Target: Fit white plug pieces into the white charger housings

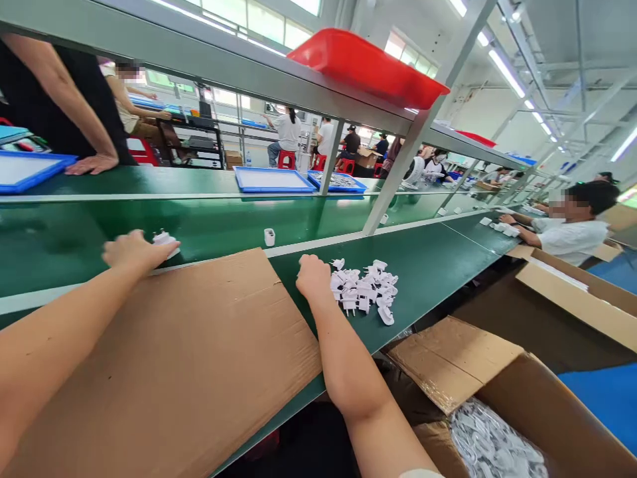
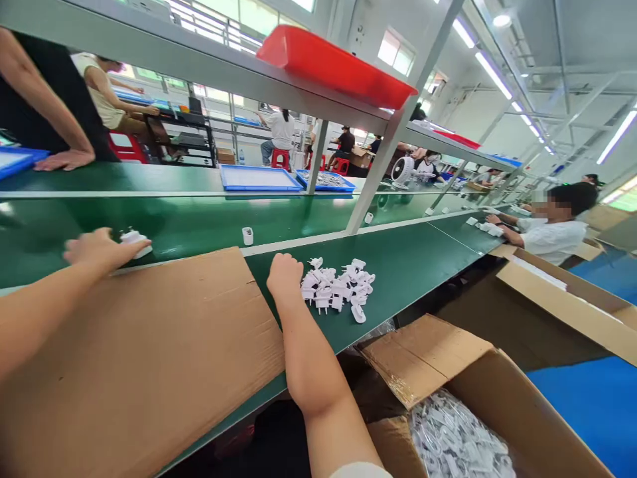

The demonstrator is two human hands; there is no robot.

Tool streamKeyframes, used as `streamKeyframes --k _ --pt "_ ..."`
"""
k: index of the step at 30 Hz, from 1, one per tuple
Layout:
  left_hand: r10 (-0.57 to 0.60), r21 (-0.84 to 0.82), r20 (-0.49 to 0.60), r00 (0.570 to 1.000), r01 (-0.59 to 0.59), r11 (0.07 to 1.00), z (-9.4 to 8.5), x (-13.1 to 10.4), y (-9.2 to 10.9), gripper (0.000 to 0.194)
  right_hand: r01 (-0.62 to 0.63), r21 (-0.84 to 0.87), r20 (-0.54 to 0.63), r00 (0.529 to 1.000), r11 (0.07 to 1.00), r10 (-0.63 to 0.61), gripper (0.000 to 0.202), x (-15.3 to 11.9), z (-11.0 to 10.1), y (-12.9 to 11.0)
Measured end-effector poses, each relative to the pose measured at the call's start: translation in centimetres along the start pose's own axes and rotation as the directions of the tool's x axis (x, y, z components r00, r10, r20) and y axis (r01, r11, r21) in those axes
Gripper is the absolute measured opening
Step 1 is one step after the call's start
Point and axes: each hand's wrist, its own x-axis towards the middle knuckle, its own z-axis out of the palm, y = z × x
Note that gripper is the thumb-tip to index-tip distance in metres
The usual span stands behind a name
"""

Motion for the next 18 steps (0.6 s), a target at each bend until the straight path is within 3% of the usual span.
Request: streamKeyframes --k 3,5,8,10,15,18 --pt "0.051 -0.001 -0.167 0.985 -0.052 0.999 1.6 1.6 1.6 0.074 0.100 0.075 -0.045 0.994 0.992 -0.096 0.036 -0.3 0.3 -1.1" --pt "0.157 0.034 -0.192 0.969 -0.154 0.988 3.1 2.3 3.3 0.077 0.169 0.142 -0.061 0.985 0.975 -0.162 0.040 -0.5 0.6 -1.8" --pt "0.352 0.110 -0.020 0.936 -0.348 0.931 5.3 2.6 6.5 0.073 0.251 0.213 -0.060 0.968 0.944 -0.244 0.049 -0.9 1.1 -2.4" --pt "0.423 0.146 0.128 0.897 -0.439 0.887 6.4 2.7 8.7 0.073 0.300 0.258 -0.053 0.953 0.918 -0.297 0.053 -1.1 1.4 -2.6" --pt "0.394 0.204 0.315 0.863 -0.468 0.860 7.8 3.3 12.0 0.067 0.333 0.474 -0.052 0.935 0.815 -0.352 0.042 -0.7 2.2 -2.5" --pt "0.371 0.176 0.401 0.837 -0.468 0.866 7.8 3.9 12.4 0.059 0.248 0.707 -0.069 0.956 0.663 -0.285 0.028 0.2 3.1 -2.4"
